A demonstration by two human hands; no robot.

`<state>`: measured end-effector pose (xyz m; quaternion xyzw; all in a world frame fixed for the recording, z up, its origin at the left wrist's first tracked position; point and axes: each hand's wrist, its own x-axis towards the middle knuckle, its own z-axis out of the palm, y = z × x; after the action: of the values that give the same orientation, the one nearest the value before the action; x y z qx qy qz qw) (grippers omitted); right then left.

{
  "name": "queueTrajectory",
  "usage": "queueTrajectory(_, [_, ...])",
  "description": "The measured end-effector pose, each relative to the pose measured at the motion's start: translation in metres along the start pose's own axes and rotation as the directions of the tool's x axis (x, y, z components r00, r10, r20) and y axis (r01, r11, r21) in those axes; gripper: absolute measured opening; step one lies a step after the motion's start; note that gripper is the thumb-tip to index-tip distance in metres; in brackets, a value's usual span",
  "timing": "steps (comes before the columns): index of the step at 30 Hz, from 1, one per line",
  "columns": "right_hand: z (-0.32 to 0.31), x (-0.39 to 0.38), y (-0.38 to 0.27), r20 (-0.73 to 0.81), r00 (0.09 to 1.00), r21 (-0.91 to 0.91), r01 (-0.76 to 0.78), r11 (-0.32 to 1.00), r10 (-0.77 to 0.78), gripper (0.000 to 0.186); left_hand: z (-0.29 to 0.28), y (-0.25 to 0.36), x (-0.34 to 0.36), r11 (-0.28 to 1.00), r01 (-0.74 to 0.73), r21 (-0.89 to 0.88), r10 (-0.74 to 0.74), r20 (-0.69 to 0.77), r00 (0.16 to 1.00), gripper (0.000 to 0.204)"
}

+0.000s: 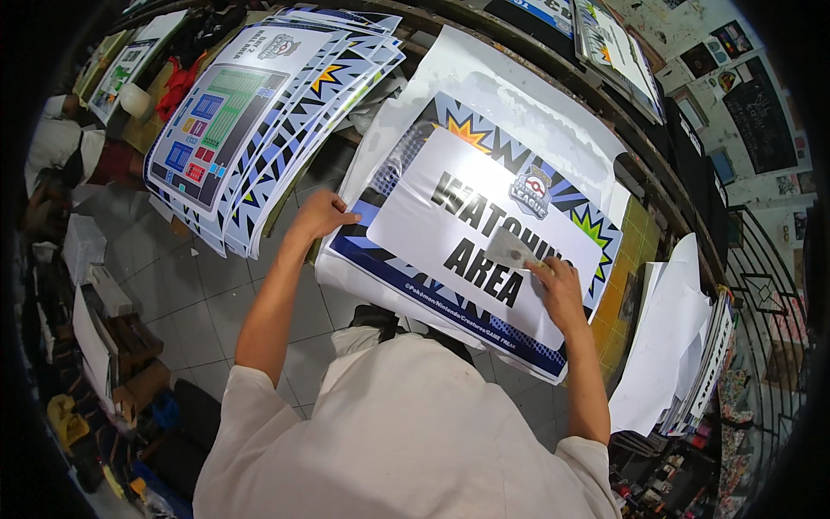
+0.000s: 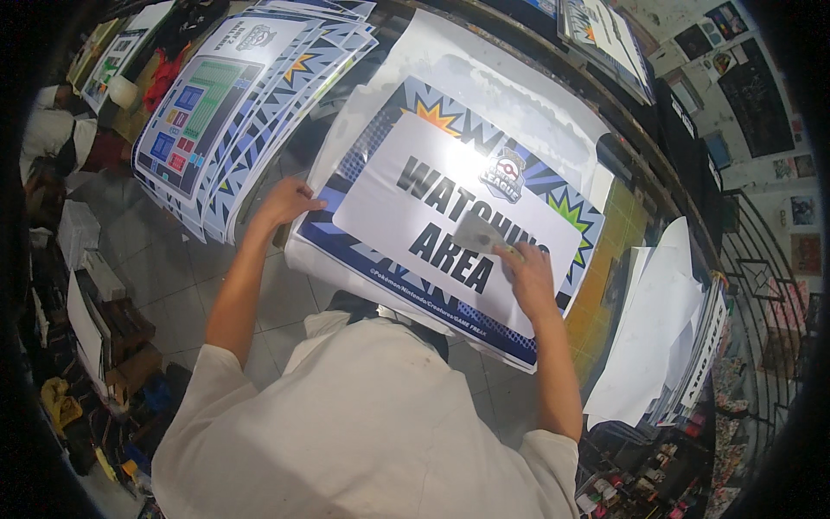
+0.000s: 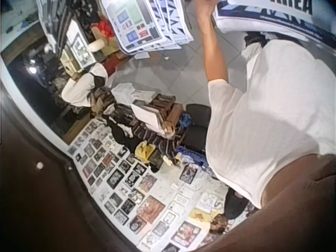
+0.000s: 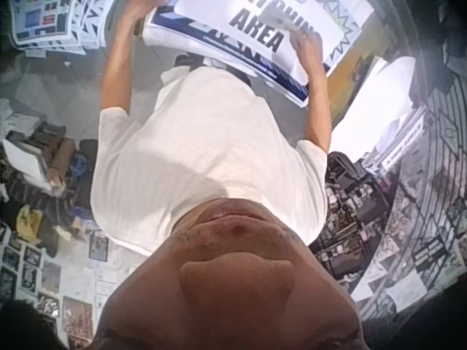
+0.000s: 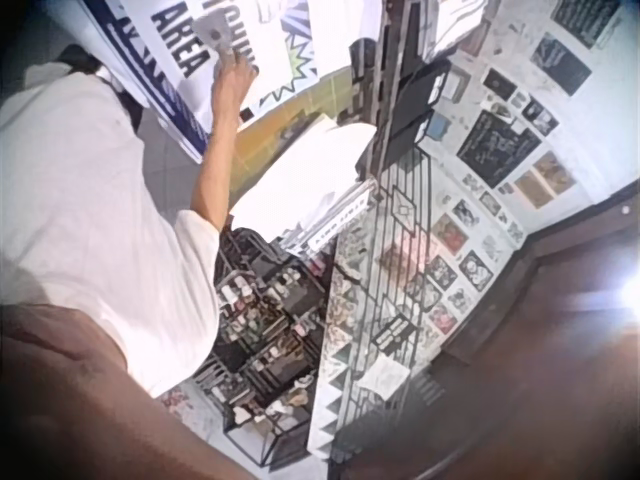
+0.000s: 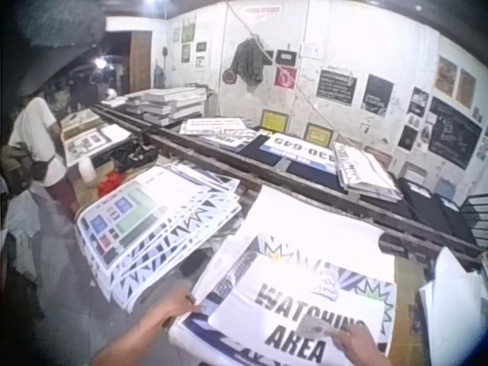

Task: The person applies a printed sign to a flat surface using a squeegee tool. They align the sign, smooth it down to remove air bubbles, and peel back the backing paper to adhere it securely.

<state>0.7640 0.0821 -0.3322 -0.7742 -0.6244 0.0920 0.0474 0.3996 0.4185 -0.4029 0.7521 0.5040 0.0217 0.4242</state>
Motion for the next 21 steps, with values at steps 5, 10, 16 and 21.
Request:
queueTrajectory(5, [0.017, 0.043, -0.032, -0.034, 0.992, -0.019, 0.123, 0.992, -0.123, 0.051, 0.006, -0.010, -0.011, 1.000, 0.001, 0.031, 0.002, -0.103, 0.995, 0.037])
queueTrajectory(10, [0.023, 0.071, -0.055, -0.007, 0.986, -0.026, 0.165, 0.986, -0.165, 0.052, 0.009, -0.006, -0.024, 0.997, 0.054, 0.060, -0.042, -0.189, 0.981, 0.033])
queueTrajectory(16, [0.025, 0.098, -0.080, -0.004, 0.977, -0.012, 0.214, 0.977, -0.214, 0.049, 0.008, -0.009, -0.032, 0.994, 0.105, 0.001, -0.103, -0.166, 0.981, 0.033])
queueTrajectory(21, [0.036, 0.120, -0.097, -0.030, 0.967, 0.027, 0.256, 0.966, -0.255, 0.041, 0.009, -0.019, -0.038, 0.994, 0.092, -0.058, -0.100, -0.159, 0.982, 0.033])
